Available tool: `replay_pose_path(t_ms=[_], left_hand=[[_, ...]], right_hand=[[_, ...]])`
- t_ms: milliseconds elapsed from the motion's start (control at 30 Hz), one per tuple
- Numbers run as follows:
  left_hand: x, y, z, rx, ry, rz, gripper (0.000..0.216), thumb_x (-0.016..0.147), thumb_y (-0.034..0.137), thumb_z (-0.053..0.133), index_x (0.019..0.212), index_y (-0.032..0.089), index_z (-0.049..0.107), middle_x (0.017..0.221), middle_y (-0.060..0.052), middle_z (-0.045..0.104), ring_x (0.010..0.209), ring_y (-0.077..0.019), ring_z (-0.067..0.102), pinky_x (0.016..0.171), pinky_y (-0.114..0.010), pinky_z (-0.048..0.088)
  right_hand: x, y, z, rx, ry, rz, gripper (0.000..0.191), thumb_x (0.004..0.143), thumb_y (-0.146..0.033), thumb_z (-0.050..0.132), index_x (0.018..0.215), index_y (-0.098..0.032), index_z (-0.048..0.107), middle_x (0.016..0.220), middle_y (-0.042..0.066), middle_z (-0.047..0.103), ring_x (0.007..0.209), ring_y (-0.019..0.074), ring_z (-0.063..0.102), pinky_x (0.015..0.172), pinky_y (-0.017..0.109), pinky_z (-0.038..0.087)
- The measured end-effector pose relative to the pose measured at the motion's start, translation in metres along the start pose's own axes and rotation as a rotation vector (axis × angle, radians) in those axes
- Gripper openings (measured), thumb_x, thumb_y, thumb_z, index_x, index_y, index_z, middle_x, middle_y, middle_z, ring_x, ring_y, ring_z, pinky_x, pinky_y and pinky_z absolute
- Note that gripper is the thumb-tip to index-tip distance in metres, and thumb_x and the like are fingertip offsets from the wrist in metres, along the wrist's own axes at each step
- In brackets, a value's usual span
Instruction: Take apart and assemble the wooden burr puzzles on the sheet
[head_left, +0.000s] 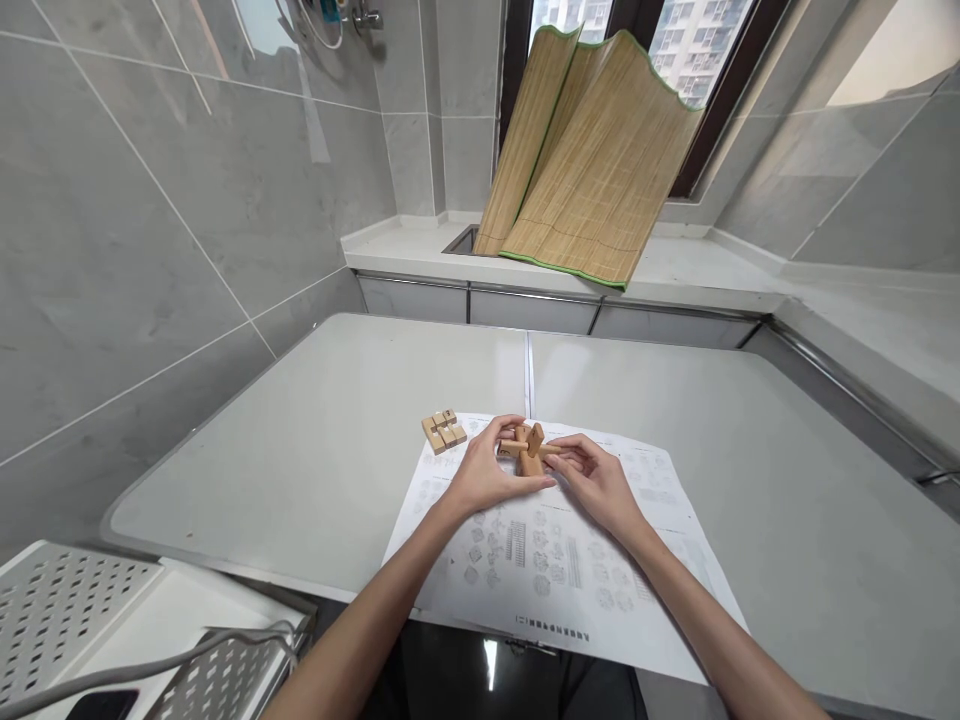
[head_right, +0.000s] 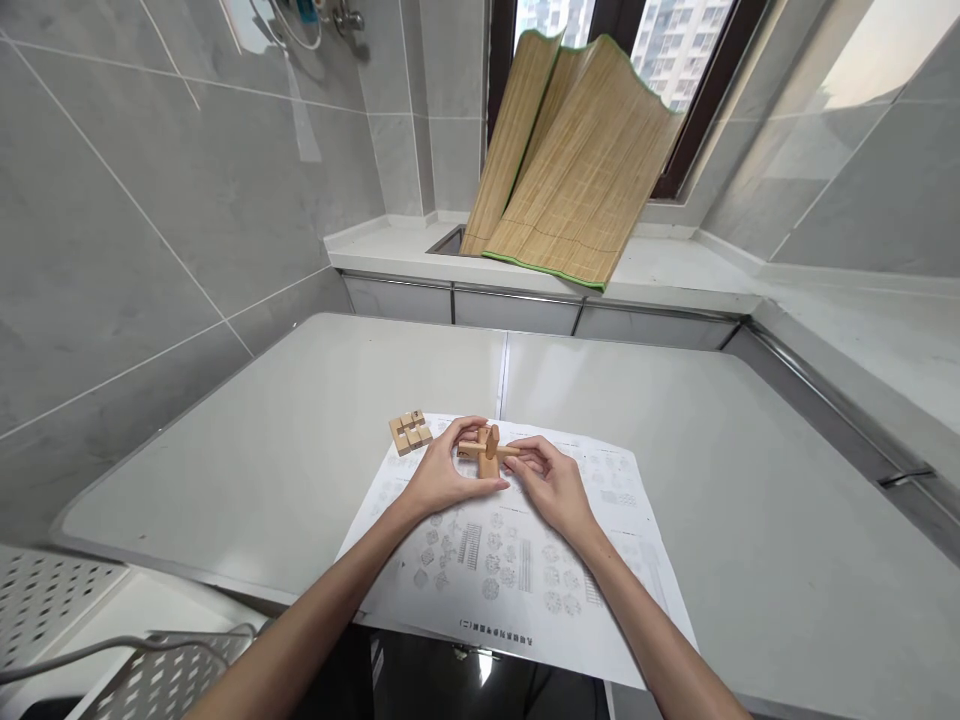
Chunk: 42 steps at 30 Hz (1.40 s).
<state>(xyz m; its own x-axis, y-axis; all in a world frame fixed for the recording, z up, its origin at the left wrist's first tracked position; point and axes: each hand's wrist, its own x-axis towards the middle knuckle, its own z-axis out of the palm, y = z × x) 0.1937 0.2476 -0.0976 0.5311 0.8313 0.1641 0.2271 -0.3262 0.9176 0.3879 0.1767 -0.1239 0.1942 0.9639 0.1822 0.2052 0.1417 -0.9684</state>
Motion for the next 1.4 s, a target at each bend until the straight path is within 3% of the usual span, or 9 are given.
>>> replay_pose_path(t_ms=[267, 400, 567, 867, 1033, 1400], left_hand=[[0.000, -0.002, -0.001, -0.076, -0.010, -0.002, 0.083, 0.068, 0.045, 0.094, 0.139, 0.026, 0.056, 0.142, -0.012, 0.065, 0.133, -0.0318, 0.061, 0.113, -0.048, 0.049], [0.002, -0.010, 0.000, -0.197, 0.022, -0.029, 0.083, 0.066, 0.037, 0.096, 0.138, 0.025, 0.057, 0.136, -0.013, 0.068, 0.133, -0.0315, 0.062, 0.115, -0.048, 0.047], [0.003, -0.015, 0.000, -0.261, -0.001, -0.081, 0.085, 0.066, 0.041, 0.096, 0.139, 0.023, 0.058, 0.136, -0.014, 0.068, 0.129, -0.0324, 0.064, 0.115, -0.050, 0.047], [0.002, -0.013, -0.001, -0.260, -0.074, -0.061, 0.071, 0.073, 0.037, 0.091, 0.135, 0.024, 0.060, 0.134, -0.011, 0.069, 0.125, -0.0293, 0.066, 0.112, -0.044, 0.050], [0.001, -0.011, -0.001, -0.192, -0.090, -0.082, 0.076, 0.069, 0.036, 0.093, 0.136, 0.023, 0.060, 0.132, -0.011, 0.070, 0.124, -0.0306, 0.066, 0.109, -0.044, 0.050], [0.004, -0.016, 0.002, -0.375, -0.103, -0.088, 0.079, 0.066, 0.037, 0.096, 0.134, 0.021, 0.060, 0.136, -0.014, 0.068, 0.129, -0.0328, 0.062, 0.113, -0.046, 0.046]], right_hand=[[0.004, 0.001, 0.000, 0.100, 0.001, 0.019, 0.037, 0.086, -0.055, 0.079, 0.102, -0.022, 0.069, 0.101, 0.010, 0.081, 0.092, 0.0254, 0.077, 0.089, 0.041, 0.061], [0.003, 0.001, 0.001, 0.131, -0.124, 0.052, 0.041, 0.087, -0.059, 0.075, 0.102, -0.022, 0.066, 0.088, 0.007, 0.078, 0.081, 0.0236, 0.076, 0.081, 0.039, 0.061], [-0.001, -0.003, 0.001, 0.008, -0.258, 0.033, 0.041, 0.098, -0.059, 0.061, 0.107, -0.020, 0.069, 0.077, 0.003, 0.073, 0.067, 0.0195, 0.067, 0.068, 0.034, 0.056], [-0.002, -0.006, 0.005, 0.009, -0.191, 0.002, 0.034, 0.099, -0.054, 0.061, 0.105, -0.021, 0.069, 0.072, 0.001, 0.071, 0.059, 0.0171, 0.061, 0.063, 0.031, 0.051], [-0.003, 0.001, 0.004, -0.043, -0.218, -0.030, 0.032, 0.101, -0.053, 0.059, 0.101, -0.023, 0.068, 0.072, 0.001, 0.073, 0.061, 0.0184, 0.064, 0.065, 0.032, 0.052], [-0.005, 0.002, 0.006, -0.127, -0.178, -0.036, 0.032, 0.100, -0.054, 0.060, 0.093, -0.023, 0.066, 0.063, -0.001, 0.067, 0.055, 0.0168, 0.056, 0.058, 0.028, 0.043]])
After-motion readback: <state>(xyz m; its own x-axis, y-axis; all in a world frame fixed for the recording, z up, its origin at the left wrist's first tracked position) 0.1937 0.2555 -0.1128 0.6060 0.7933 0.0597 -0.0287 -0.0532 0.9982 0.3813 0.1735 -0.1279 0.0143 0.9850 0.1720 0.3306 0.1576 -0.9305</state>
